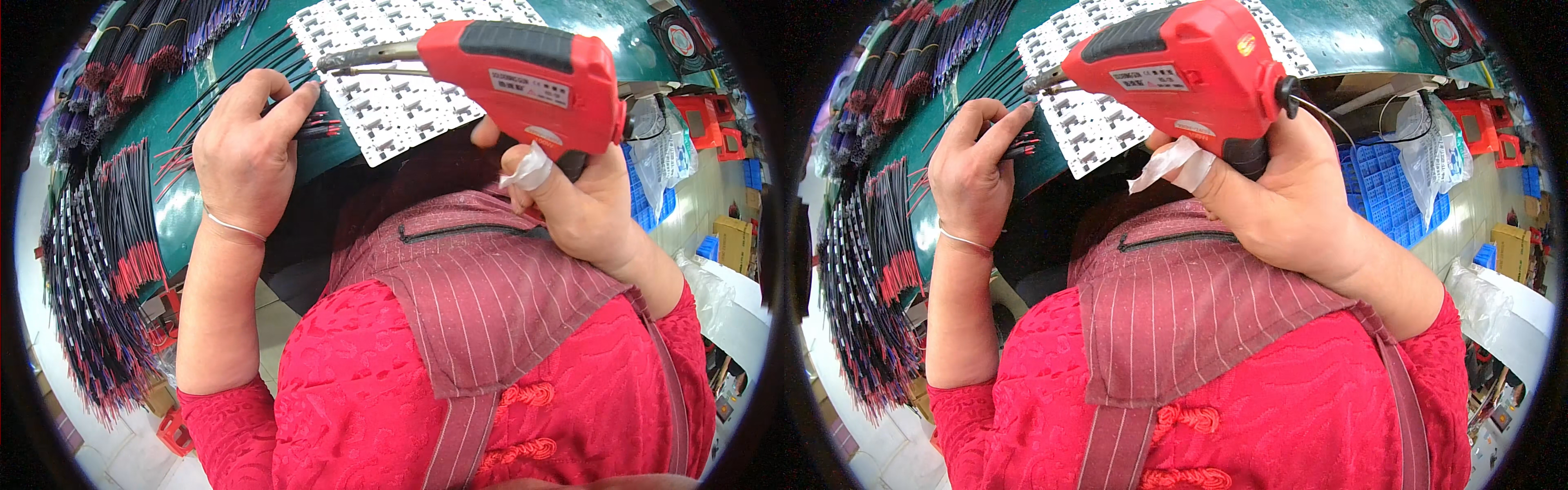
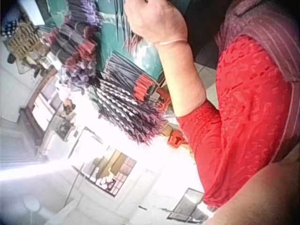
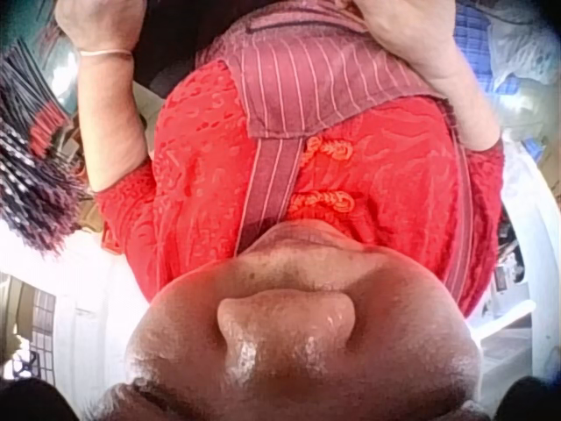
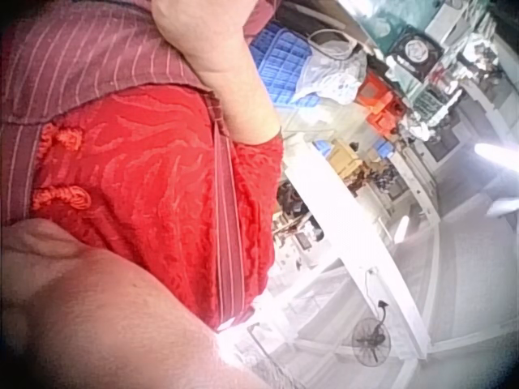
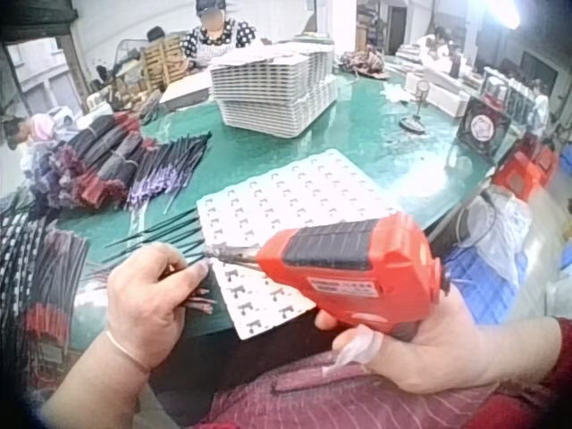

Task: The person solders wires onto a circuit board using a soldering gun, sets the finished board aside, places a new board on the work table, and solders wires onto the new board with the soldering gun.

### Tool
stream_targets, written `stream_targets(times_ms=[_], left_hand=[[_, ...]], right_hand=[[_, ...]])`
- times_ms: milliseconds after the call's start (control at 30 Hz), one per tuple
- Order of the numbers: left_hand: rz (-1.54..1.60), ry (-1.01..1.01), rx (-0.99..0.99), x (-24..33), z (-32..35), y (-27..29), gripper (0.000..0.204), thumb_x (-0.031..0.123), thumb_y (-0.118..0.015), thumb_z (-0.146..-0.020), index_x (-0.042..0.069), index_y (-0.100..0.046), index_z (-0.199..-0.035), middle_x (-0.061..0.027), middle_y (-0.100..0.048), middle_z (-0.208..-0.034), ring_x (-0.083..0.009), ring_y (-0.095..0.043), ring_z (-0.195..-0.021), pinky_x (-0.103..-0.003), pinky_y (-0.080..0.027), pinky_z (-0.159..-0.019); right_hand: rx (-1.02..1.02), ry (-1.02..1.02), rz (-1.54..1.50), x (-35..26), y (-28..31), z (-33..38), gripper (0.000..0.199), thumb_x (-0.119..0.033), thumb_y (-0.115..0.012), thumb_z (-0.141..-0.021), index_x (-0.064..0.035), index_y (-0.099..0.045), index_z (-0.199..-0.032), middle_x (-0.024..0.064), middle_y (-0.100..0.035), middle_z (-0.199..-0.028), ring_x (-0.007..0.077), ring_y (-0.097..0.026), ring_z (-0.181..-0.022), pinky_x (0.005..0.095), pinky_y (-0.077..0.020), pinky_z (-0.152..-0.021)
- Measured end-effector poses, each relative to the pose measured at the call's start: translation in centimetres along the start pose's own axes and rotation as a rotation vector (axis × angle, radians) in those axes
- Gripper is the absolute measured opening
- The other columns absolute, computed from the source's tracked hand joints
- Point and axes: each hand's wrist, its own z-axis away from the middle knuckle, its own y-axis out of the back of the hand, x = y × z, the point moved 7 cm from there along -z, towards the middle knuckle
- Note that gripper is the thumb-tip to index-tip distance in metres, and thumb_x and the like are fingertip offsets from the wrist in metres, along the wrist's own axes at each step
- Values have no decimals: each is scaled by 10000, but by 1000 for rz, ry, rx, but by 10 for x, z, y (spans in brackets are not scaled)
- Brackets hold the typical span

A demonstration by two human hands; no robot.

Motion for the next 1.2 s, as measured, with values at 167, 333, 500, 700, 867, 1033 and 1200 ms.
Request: stream_targets(times_ms=[167, 333, 500, 700, 867, 1033, 1200], left_hand=[[-14, -11, 21, 0, 0, 1, 315, -31, -651, -662, 121, -717, -930, -28, -593, -845, -224, -614, -768, -338, -503, -643], [6, -25, 18, 0, 0, 0, 345, -49, -645, -648, 115, -717, -943, -37, -597, -855, -230, -612, -775, -342, -504, -654], [117, 26, 5, -8, 0, -3, 391, -93, -631, -617, 99, -721, -945, -50, -611, -866, -243, -622, -791, -342, -513, -678], [267, 68, -33, -20, -2, -8, 502, -207, -531, -575, 52, -708, -966, -88, -610, -882, -245, -632, -816, -293, -501, -738], [316, 94, -51, -24, -2, -10, 499, -213, -503, -575, 47, -704, -950, -90, -609, -885, -234, -632, -831, -269, -492, -749], [337, 74, -57, -22, -3, -10, 485, -209, -501, -590, 48, -706, -946, -89, -606, -882, -230, -628, -826, -261, -485, -750], [291, 53, -60, -21, -3, -11, 494, -206, -507, -584, 52, -711, -953, -90, -607, -883, -235, -633, -833, -279, -496, -745]], right_hand=[[58, -21, -248, -1, 1, 0, 248, -9, -638, -920, 26, -580, -1158, 123, -666, -1109, 182, -657, -972, 332, -535, -862], [48, -30, -151, -4, 3, 1, 238, -86, -632, -932, 25, -586, -1137, 141, -655, -1127, 129, -597, -780, 274, -500, -703], [47, 20, -72, 0, 6, 2, 247, -171, -631, -944, 23, -598, -1094, 129, -653, -1071, 74, -525, -578, 217, -448, -526], [45, 17, -123, 3, 3, 1, 265, -202, -640, -949, 18, -596, -1090, 76, -610, -930, 65, -513, -575, 221, -426, -508], [108, -7, -98, 4, 3, 1, 263, -199, -639, -949, 15, -603, -1098, 93, -627, -974, 60, -505, -559, 220, -425, -495], [69, -7, -105, 4, 2, 1, 244, -192, -632, -954, 4, -610, -1097, 97, -633, -986, 57, -503, -556, 217, -421, -494], [6, 5, -114, 2, -1, 1, 234, -183, -618, -963, 11, -601, -1093, 82, -621, -957, 54, -505, -559, 212, -413, -494]])
